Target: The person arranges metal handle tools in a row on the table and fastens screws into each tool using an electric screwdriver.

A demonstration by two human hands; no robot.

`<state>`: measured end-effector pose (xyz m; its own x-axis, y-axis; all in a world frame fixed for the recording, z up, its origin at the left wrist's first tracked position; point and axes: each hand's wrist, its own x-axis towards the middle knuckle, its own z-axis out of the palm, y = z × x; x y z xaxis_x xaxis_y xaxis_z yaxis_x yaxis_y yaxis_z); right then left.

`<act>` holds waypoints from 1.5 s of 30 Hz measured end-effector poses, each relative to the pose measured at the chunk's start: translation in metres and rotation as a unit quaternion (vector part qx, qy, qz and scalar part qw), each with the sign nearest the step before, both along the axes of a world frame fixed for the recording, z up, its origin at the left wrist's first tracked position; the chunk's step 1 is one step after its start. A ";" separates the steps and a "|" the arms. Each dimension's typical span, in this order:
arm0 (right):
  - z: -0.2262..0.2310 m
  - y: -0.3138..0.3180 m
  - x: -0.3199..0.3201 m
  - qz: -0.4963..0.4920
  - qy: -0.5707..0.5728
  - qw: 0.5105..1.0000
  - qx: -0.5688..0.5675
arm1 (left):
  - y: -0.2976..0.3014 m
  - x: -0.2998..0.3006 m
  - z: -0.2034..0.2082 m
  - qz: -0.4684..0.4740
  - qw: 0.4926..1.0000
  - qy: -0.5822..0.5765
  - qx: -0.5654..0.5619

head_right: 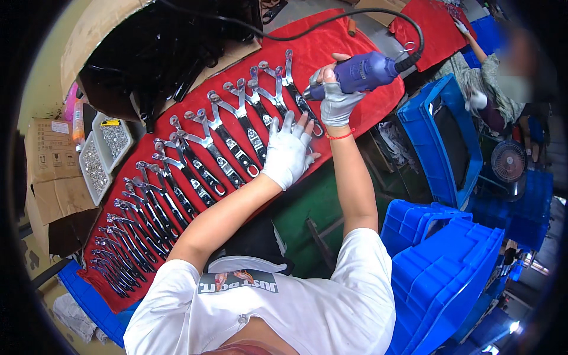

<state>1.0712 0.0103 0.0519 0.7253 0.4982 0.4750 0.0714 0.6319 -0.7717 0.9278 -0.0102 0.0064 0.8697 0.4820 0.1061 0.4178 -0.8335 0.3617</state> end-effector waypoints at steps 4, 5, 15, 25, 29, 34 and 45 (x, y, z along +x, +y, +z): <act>0.002 0.003 0.004 0.031 -0.008 0.999 -0.007 | 0.006 0.003 0.005 -0.005 1.000 0.005 0.004; 0.001 0.003 0.004 0.032 -0.019 0.999 -0.013 | 0.006 0.004 0.006 -0.010 1.000 0.019 0.002; -0.007 0.006 0.006 0.100 -0.077 0.991 -0.048 | 0.003 0.012 0.005 -0.006 0.998 0.054 0.011; 0.018 -0.047 -0.005 0.058 -0.054 0.995 -0.055 | 0.000 0.014 0.006 -0.006 0.995 0.079 0.058; 0.003 -0.051 -0.004 0.047 -0.056 0.996 -0.054 | -0.001 0.013 0.003 -0.009 0.996 0.074 0.059; 0.003 -0.051 -0.004 0.058 -0.040 0.996 -0.060 | 0.000 0.013 0.005 -0.016 0.995 0.083 0.053; 0.005 -0.045 -0.006 0.068 -0.062 0.993 -0.072 | -0.003 -0.005 0.010 -0.016 0.998 0.061 0.014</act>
